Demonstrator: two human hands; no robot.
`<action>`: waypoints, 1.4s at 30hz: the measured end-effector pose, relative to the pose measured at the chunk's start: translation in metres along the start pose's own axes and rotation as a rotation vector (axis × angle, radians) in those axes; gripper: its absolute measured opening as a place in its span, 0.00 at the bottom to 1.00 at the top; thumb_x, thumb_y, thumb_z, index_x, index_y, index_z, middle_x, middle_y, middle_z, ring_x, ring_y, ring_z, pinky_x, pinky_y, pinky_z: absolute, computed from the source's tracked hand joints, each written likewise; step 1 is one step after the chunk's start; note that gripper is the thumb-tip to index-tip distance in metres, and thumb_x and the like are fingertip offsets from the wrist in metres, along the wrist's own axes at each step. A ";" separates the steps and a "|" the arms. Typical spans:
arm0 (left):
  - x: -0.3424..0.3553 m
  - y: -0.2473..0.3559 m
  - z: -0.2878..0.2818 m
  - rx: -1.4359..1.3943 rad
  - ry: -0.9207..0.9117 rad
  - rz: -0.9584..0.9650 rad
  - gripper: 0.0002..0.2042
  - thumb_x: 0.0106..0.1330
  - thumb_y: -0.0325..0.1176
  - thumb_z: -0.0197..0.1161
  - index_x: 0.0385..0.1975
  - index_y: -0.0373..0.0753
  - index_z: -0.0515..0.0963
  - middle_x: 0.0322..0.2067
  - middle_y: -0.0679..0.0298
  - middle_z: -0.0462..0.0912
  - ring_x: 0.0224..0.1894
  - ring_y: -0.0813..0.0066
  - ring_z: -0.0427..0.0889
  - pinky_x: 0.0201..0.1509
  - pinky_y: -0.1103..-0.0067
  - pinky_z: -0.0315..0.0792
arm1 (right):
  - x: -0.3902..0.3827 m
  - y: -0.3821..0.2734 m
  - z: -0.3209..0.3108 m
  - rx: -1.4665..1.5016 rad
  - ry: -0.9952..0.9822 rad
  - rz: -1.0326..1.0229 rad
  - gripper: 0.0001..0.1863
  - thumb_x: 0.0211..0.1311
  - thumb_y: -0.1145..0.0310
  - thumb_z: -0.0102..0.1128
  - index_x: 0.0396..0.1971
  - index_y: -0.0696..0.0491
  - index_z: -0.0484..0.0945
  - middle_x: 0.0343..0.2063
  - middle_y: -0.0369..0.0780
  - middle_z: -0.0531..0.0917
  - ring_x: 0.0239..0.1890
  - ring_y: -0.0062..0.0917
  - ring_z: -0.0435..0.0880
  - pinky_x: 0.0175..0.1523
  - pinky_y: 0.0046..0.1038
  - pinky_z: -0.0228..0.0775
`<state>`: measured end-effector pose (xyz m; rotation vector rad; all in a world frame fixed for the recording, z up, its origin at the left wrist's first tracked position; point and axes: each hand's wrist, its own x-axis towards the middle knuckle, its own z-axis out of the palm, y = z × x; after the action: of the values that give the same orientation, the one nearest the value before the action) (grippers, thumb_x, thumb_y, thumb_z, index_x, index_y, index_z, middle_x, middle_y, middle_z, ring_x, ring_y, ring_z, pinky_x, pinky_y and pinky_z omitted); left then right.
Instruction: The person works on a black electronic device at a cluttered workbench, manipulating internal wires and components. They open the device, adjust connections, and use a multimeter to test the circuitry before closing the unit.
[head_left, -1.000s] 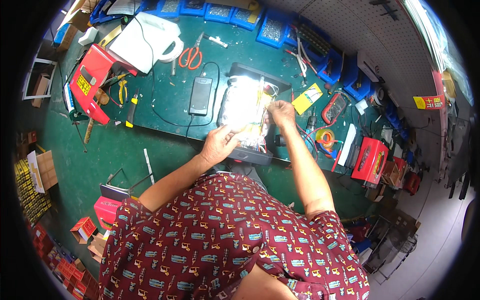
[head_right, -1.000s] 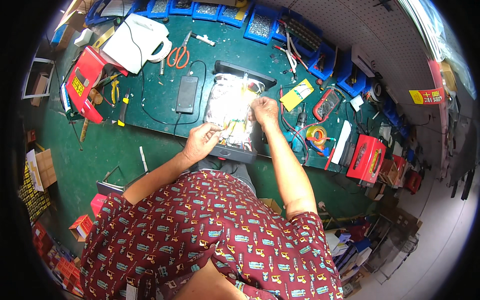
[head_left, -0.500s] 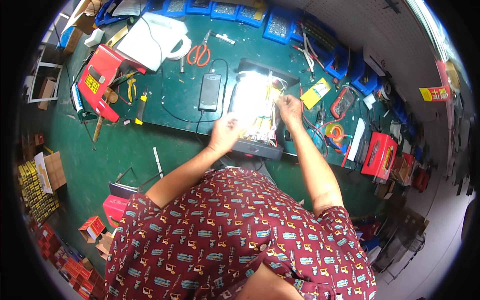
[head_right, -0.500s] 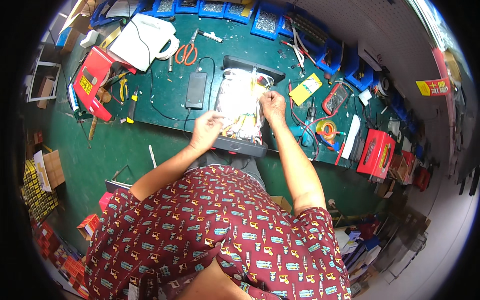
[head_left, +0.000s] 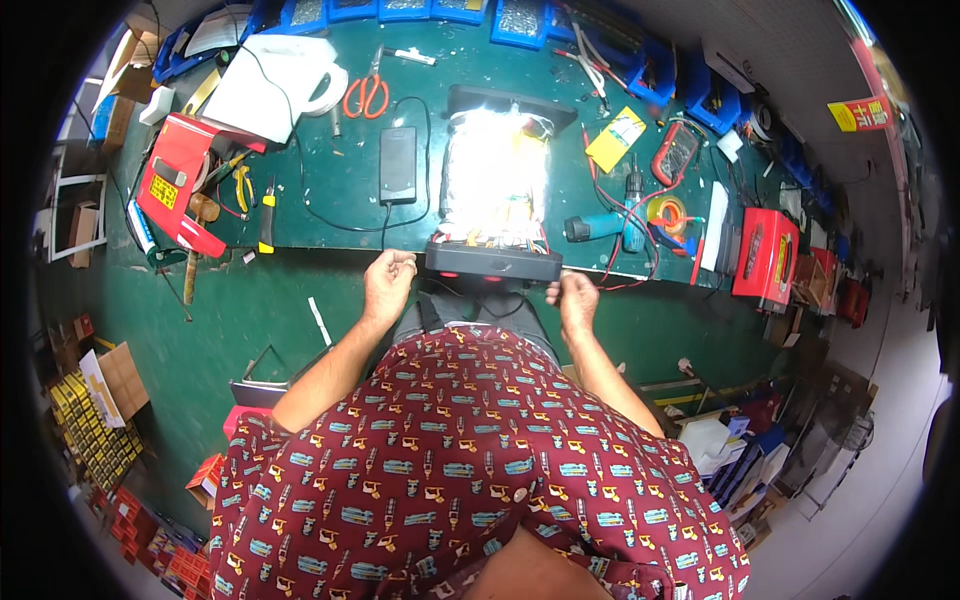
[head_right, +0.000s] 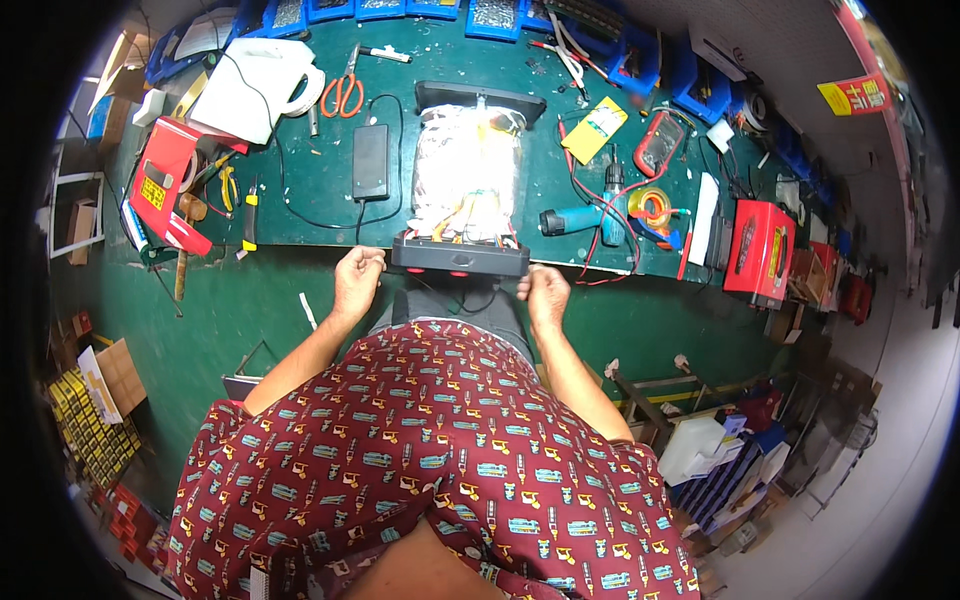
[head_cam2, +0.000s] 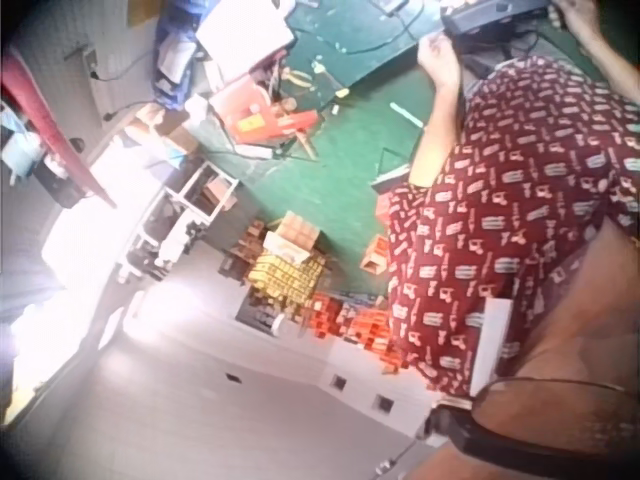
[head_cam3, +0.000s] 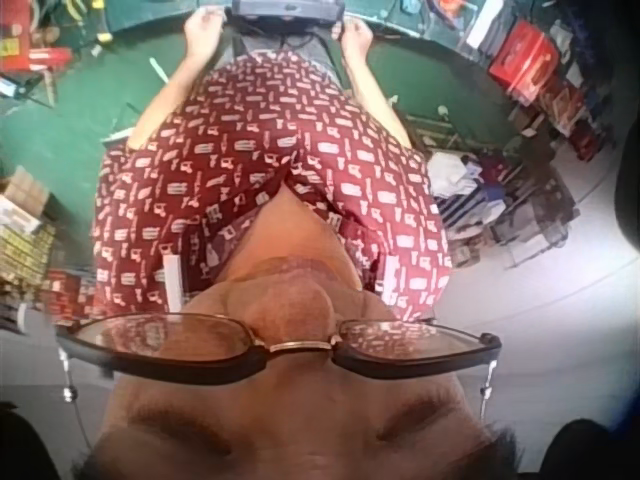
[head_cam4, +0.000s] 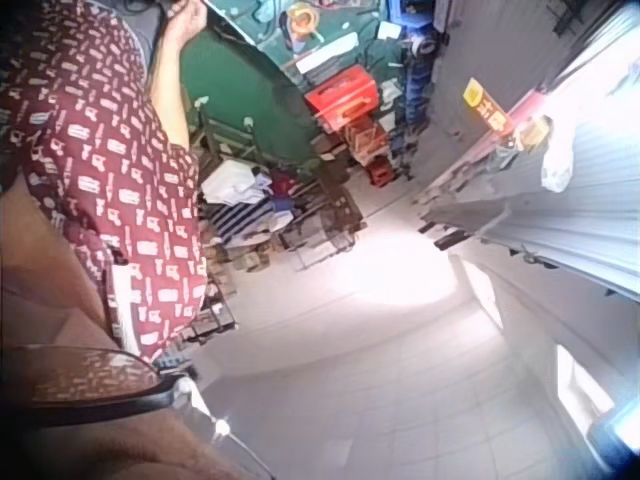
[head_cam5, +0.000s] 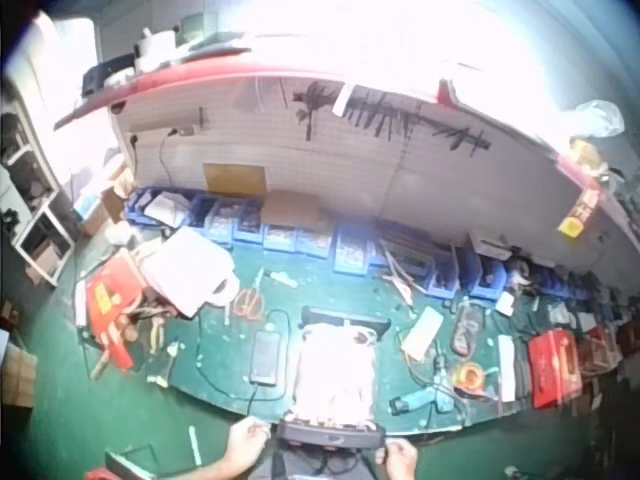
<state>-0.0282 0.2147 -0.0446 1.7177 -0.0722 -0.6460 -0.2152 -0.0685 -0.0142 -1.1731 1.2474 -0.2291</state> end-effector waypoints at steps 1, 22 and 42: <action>-0.003 0.001 0.002 -0.018 -0.002 0.016 0.04 0.70 0.27 0.59 0.40 0.34 0.79 0.29 0.71 0.80 0.29 0.88 0.77 0.29 0.87 0.71 | -0.005 0.005 0.001 -0.027 -0.109 0.067 0.08 0.71 0.67 0.57 0.37 0.56 0.80 0.28 0.36 0.84 0.28 0.19 0.82 0.31 0.21 0.76; -0.049 0.028 0.039 0.094 0.107 0.059 0.06 0.69 0.28 0.61 0.43 0.35 0.78 0.27 0.71 0.80 0.24 0.88 0.73 0.25 0.86 0.68 | 0.008 0.031 0.018 -0.049 -0.490 -0.059 0.12 0.72 0.64 0.57 0.42 0.58 0.82 0.35 0.40 0.89 0.32 0.16 0.85 0.35 0.19 0.74; -0.039 0.027 0.135 0.298 -0.598 -0.067 0.26 0.73 0.42 0.57 0.63 0.27 0.69 0.58 0.49 0.78 0.60 0.63 0.77 0.64 0.72 0.70 | 0.017 0.023 -0.007 -0.168 -0.597 0.077 0.11 0.68 0.69 0.59 0.46 0.56 0.80 0.42 0.37 0.87 0.40 0.20 0.85 0.42 0.24 0.78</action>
<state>-0.1145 0.1027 -0.0192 1.7570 -0.5549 -1.2316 -0.2249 -0.0739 -0.0419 -1.2150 0.7890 0.2755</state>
